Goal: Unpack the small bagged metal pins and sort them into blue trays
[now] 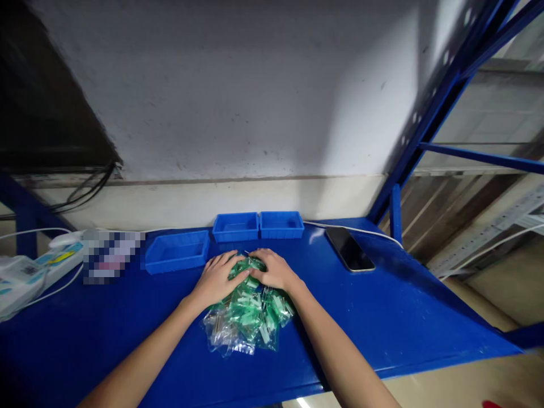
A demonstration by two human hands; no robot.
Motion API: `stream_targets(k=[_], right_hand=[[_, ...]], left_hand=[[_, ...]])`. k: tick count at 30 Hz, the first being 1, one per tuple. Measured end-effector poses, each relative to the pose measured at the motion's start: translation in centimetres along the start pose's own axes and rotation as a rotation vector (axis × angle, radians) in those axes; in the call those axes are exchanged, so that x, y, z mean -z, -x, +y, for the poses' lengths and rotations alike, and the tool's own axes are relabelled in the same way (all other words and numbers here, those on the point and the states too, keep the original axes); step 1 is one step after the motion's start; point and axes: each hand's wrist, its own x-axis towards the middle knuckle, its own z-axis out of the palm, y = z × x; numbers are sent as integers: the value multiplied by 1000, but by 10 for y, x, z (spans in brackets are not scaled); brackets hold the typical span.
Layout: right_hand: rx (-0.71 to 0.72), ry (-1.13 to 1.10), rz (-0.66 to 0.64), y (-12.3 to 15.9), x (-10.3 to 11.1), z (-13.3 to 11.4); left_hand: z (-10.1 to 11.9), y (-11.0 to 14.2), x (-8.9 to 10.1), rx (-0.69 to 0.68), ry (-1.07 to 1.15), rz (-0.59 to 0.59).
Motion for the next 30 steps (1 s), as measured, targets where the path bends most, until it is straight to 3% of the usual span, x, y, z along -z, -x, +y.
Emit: stream_targets(k=[30], right_hand=[[32, -64, 26, -1, 0, 4]], left_hand=[[-1, -4, 0, -16, -1, 7]])
